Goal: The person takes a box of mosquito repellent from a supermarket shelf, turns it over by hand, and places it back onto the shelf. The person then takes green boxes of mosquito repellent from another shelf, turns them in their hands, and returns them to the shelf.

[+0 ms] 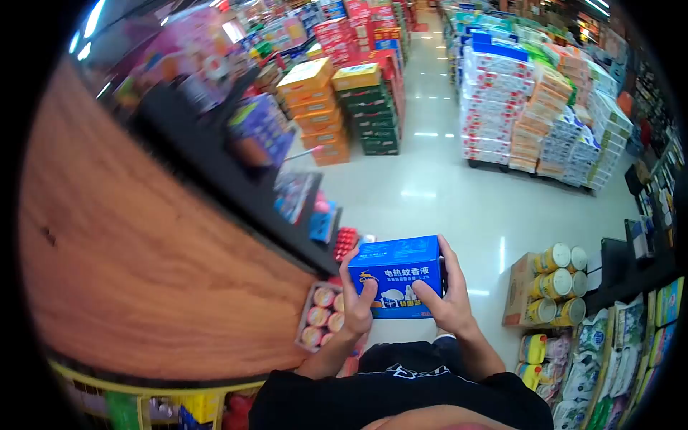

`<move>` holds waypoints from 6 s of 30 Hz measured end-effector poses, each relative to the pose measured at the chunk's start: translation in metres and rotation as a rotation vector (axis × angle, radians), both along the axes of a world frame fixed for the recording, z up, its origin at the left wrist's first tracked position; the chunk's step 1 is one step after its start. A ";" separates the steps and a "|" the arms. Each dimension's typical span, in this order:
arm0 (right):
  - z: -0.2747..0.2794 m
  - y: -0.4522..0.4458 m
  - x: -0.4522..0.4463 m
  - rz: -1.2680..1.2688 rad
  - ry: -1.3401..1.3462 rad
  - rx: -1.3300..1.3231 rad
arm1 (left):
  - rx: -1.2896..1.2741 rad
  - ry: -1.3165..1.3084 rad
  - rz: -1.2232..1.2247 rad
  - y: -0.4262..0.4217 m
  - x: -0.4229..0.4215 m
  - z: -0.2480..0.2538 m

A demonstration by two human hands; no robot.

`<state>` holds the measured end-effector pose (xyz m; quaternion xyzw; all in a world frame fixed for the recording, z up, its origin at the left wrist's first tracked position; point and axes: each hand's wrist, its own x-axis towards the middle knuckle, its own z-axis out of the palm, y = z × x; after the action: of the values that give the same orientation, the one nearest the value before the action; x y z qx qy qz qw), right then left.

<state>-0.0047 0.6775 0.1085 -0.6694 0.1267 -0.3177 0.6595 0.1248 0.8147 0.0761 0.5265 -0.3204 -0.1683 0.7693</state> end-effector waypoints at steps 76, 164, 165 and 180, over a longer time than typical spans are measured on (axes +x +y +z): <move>0.031 -1.396 0.517 -0.651 0.388 -0.184 | 0.153 -0.321 -0.055 -1.418 0.554 0.043; 0.112 0.109 2.010 1.935 -0.638 0.934 | -1.481 -0.061 -0.969 -0.087 1.795 0.040; 0.111 0.118 2.030 1.959 -0.615 0.938 | -1.488 -0.066 -0.953 -0.076 1.817 0.040; 0.105 0.158 2.140 2.189 -0.452 0.986 | -1.537 -0.155 -0.842 -0.037 1.918 0.046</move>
<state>2.1353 0.8353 0.2138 -0.0304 -0.5141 0.3783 0.7692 2.0432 0.7781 0.1223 -0.2890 -0.5639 -0.1396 0.7609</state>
